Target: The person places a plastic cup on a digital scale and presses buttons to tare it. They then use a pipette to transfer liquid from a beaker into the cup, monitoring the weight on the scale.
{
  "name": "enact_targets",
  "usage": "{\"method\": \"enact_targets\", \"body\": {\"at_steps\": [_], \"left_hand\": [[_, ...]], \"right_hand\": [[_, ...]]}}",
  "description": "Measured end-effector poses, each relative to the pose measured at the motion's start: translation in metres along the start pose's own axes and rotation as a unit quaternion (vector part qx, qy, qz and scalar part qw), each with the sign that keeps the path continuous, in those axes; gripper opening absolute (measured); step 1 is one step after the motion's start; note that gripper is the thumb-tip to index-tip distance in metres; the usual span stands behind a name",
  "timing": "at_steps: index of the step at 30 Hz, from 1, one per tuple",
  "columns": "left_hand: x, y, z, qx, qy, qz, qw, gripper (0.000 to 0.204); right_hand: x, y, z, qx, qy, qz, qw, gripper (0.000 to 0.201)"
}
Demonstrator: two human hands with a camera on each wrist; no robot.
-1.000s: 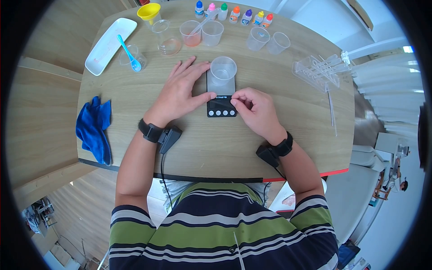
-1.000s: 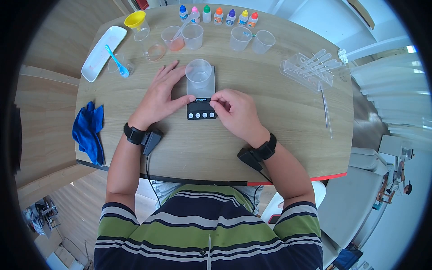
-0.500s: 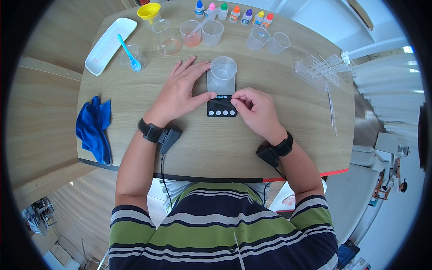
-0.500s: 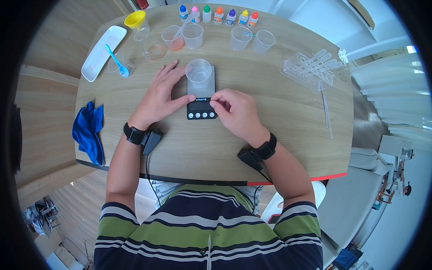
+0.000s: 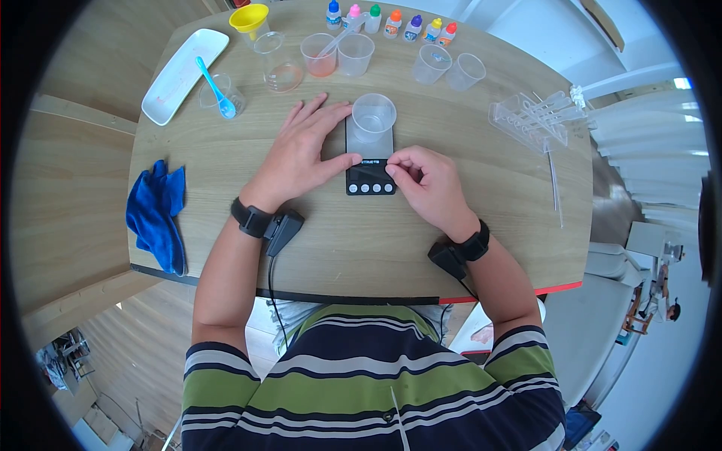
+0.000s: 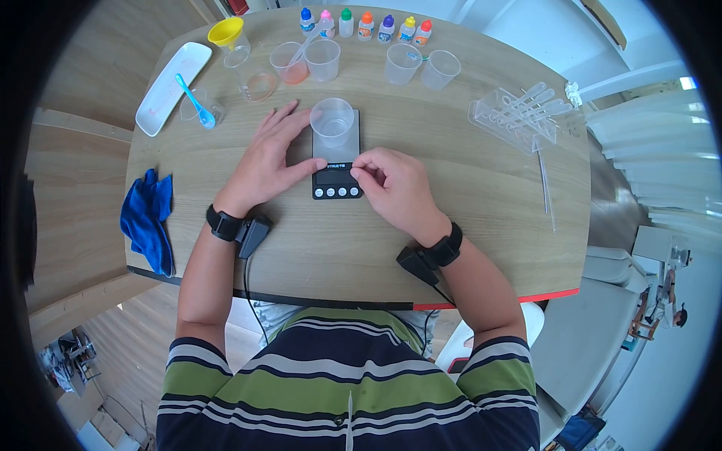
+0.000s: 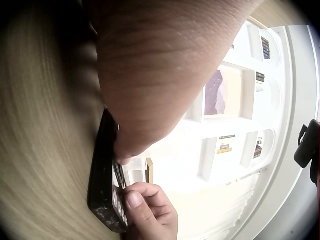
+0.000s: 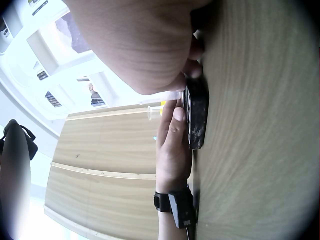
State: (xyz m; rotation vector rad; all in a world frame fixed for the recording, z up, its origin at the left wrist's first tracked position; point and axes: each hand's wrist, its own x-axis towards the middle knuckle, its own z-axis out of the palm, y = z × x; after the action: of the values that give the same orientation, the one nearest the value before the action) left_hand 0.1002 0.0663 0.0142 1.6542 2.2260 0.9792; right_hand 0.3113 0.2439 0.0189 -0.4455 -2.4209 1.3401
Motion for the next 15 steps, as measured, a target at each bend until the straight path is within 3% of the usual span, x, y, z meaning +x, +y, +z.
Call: {"method": "enact_targets", "body": {"at_steps": [15], "left_hand": [[0.0003, 0.0000, 0.0000, -0.004, -0.002, -0.001, 1.000, 0.081]], "right_hand": [[-0.0007, 0.0016, 0.0007, 0.006, -0.002, 0.003, 1.000, 0.007]]}}
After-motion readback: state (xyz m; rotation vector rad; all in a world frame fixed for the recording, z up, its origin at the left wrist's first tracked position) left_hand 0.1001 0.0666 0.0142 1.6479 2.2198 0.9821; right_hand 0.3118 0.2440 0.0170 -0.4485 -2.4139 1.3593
